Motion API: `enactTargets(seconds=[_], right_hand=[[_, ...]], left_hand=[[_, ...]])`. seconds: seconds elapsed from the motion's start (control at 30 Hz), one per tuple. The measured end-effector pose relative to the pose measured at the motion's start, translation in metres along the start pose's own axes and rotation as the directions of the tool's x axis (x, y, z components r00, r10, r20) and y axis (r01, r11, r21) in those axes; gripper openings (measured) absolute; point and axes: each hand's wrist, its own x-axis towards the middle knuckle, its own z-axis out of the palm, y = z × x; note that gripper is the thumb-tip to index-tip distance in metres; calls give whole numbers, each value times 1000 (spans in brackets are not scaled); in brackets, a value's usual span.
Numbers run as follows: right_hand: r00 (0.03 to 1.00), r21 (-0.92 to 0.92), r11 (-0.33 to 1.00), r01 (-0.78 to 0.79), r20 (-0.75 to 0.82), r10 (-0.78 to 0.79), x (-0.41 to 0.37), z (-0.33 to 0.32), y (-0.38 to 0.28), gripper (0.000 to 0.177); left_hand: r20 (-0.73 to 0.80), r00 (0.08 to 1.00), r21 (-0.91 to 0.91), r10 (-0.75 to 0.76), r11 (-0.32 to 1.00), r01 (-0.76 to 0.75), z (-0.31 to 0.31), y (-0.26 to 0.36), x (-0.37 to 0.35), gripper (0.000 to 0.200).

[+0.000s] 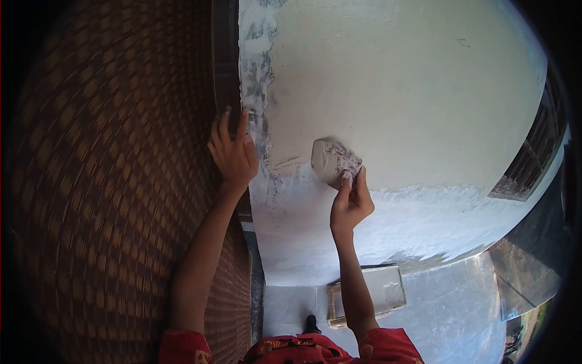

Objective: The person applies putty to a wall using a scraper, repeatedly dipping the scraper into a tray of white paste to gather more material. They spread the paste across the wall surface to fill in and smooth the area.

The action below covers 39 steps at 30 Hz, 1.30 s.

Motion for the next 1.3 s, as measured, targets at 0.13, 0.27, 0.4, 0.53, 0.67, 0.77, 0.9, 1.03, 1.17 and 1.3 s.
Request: enactTargets(seconds=[0.13,0.27,0.4,0.53,0.67,0.77,0.9,1.03,1.17,1.3], right_hand=[[966,-53,988,143,225,-128,-18,18,-15,36],[937,-75,960,269,250,-243,-33,36,-8,33],[990,-137,980,144,26,-141,-11,0,2,35],[989,-83,992,99,120,-89,-29,0,-3,34],[923,-35,958,283,283,-262,-54,27,-2,36],[990,-127,986,111,99,-98,-41,11,8,37],[999,12,1000,-12,-45,13,-28,-6,-3,33],[975,-24,995,93,203,-87,-51,22,-16,35],[989,-100,992,78,130,-64,-40,20,-4,37],[997,-42,996,75,36,-73,-23,1,-5,35]], left_hand=[[-27,999,-68,-27,997,25,2,1,-1,47],[-29,999,-69,-20,997,18,2,-1,2,47],[-34,999,-69,-26,997,23,3,-2,0,47],[10,1000,-38,-11,999,11,-4,1,1,49],[8,1000,-39,-3,999,4,-4,0,3,48],[-4,1000,-30,6,1000,-6,-2,0,2,48],[-10,1000,-41,-5,999,5,-1,0,1,48],[15,1000,-39,-14,999,15,-3,1,1,48],[-15,1000,-43,-16,999,16,1,0,0,47],[-16,1000,-45,-4,999,3,-2,0,1,48]])
